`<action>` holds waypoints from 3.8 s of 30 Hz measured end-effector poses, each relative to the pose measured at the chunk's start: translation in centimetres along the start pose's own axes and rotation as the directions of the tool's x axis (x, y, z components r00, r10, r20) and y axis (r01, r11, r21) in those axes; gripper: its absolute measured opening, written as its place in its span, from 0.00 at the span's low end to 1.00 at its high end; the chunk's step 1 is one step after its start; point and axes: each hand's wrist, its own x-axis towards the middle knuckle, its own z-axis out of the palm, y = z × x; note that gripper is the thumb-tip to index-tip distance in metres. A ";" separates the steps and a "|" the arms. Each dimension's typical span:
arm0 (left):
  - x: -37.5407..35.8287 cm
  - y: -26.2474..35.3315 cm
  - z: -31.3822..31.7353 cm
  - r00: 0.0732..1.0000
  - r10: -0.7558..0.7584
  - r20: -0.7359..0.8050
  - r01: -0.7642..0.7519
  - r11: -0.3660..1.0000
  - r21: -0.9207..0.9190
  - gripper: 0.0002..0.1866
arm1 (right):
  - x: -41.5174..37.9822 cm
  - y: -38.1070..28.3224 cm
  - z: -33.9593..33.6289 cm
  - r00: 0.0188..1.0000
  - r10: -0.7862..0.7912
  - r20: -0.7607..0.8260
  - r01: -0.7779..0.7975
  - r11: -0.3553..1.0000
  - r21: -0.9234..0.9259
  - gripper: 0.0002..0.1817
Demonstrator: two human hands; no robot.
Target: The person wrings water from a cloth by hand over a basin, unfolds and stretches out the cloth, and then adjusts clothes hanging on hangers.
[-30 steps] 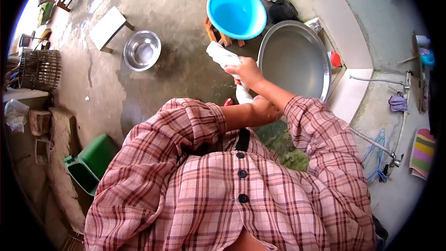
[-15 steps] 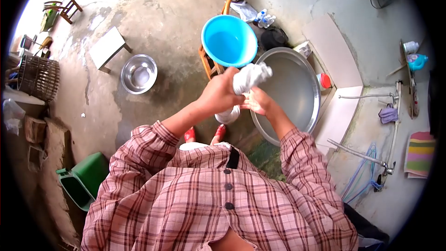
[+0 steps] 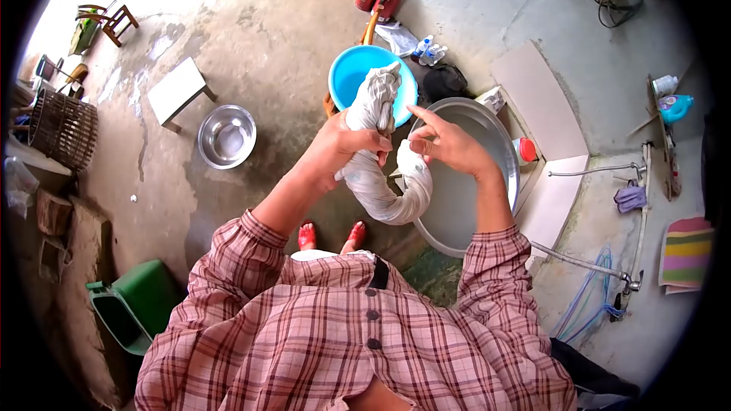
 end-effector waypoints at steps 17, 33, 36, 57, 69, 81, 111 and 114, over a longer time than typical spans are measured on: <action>-0.6 -5.2 3.8 0.964 -0.250 0.090 0.264 0.936 -0.231 0.12 | 3.3 -5.0 5.6 0.960 -0.050 -0.275 0.216 0.758 0.616 0.11; 0.8 -8.6 0.3 0.959 -0.279 -0.051 0.280 0.960 0.016 0.13 | 4.1 1.1 4.0 0.974 -0.211 0.086 0.083 0.680 0.728 0.34; 0.5 -6.9 0.8 0.951 -0.265 0.156 0.300 0.914 -0.273 0.16 | 2.4 -0.4 0.5 0.888 -0.412 0.203 0.099 0.602 0.792 0.48; 1.1 -5.2 6.5 0.695 0.287 0.659 0.446 0.546 -0.709 0.27 | 2.6 -8.0 1.6 0.488 -0.861 -0.146 0.496 0.136 0.857 0.25; 0.2 -5.0 5.0 0.932 -0.355 0.070 0.361 0.913 -0.191 0.06 | 2.2 -5.6 4.2 0.984 0.005 -0.179 0.105 0.792 0.601 0.11; 0.9 -13.8 2.4 0.958 -0.267 -0.103 0.260 0.962 -0.076 0.05 | 4.8 2.8 9.1 0.949 0.172 -0.263 0.001 0.836 0.548 0.09; 0.6 -10.7 0.9 0.883 -0.337 0.326 0.460 0.755 -0.468 0.13 | 1.2 3.0 2.5 0.923 -0.334 0.192 0.084 0.662 0.745 0.41; 0.2 -9.2 2.9 0.844 -0.249 0.475 0.473 0.764 -0.440 0.20 | 2.0 0.4 1.6 0.856 -0.468 0.218 0.181 0.668 0.722 0.39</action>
